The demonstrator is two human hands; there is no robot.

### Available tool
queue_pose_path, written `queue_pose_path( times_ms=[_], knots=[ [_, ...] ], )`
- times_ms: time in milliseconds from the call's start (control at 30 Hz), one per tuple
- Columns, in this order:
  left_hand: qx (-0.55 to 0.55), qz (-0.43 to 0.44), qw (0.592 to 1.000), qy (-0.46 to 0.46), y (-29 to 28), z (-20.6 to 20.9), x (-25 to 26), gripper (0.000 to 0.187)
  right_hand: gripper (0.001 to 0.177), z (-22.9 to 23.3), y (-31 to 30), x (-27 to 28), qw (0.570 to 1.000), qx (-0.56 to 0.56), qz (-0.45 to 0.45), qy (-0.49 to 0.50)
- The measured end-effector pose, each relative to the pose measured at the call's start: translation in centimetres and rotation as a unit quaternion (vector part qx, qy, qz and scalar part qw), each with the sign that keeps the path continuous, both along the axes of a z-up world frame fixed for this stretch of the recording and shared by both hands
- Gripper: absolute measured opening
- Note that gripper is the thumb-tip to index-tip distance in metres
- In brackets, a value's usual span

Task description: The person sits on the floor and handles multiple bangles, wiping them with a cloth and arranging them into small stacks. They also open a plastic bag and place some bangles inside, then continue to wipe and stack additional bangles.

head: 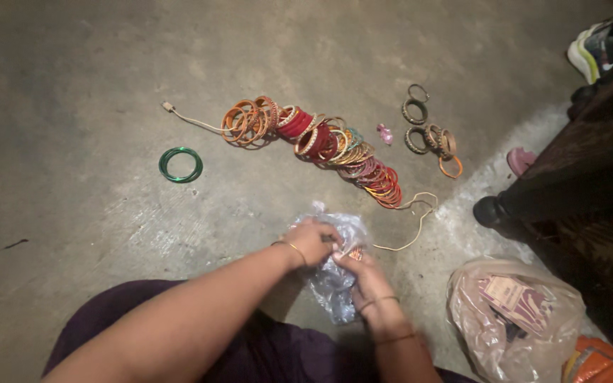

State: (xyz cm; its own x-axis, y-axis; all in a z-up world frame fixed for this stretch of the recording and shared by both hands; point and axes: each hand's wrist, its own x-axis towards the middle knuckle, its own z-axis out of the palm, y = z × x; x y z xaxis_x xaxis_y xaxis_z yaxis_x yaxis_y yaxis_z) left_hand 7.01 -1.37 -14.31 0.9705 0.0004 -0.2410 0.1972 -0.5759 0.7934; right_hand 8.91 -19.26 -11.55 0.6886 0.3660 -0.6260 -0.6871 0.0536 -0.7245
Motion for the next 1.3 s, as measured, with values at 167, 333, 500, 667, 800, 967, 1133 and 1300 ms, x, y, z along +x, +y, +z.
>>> queue_pose_path(
  times_ms=[167, 333, 500, 667, 800, 967, 1133, 1300],
  knots=[
    [0.054, -0.01, 0.997, 0.047, 0.0, 5.0, -1.6, 0.072, 0.029, 3.1, -2.4, -1.5, 0.997, 0.079, 0.001, -0.014],
    [0.1, -0.059, 0.99, 0.085, -0.4, 6.0, -2.6, 0.095, 0.035, 6.1, -4.7, -1.6, 0.991, 0.136, -0.011, -0.02],
    [0.245, -0.084, 0.962, 0.085, 1.0, 6.7, -3.7, 0.06, 0.05, 8.3, -7.2, -1.6, 0.994, 0.045, -0.045, -0.093],
    [0.316, -0.109, 0.94, 0.066, 0.7, 6.7, -4.3, 0.041, 0.039, 8.7, -9.3, -0.5, 0.992, 0.066, -0.075, -0.072],
    [0.366, -0.123, 0.921, 0.044, 0.2, 7.6, -4.0, 0.043, 0.034, 9.3, -11.3, 1.6, 0.993, 0.051, -0.065, -0.085],
    [0.353, -0.115, 0.92, -0.13, -4.4, 10.0, -3.9, 0.03, 0.033, 9.6, -13.1, 3.7, 0.986, -0.075, -0.038, -0.146],
    [0.112, -0.122, 0.919, -0.358, -12.7, 10.8, -3.4, 0.058, 0.035, 8.4, -12.2, 5.2, 0.981, -0.049, -0.046, -0.184],
    [0.101, -0.092, 0.953, -0.271, -15.2, 7.1, -1.1, 0.053, 0.032, 7.3, -12.7, 7.1, 0.975, -0.004, -0.127, -0.185]
  ],
)
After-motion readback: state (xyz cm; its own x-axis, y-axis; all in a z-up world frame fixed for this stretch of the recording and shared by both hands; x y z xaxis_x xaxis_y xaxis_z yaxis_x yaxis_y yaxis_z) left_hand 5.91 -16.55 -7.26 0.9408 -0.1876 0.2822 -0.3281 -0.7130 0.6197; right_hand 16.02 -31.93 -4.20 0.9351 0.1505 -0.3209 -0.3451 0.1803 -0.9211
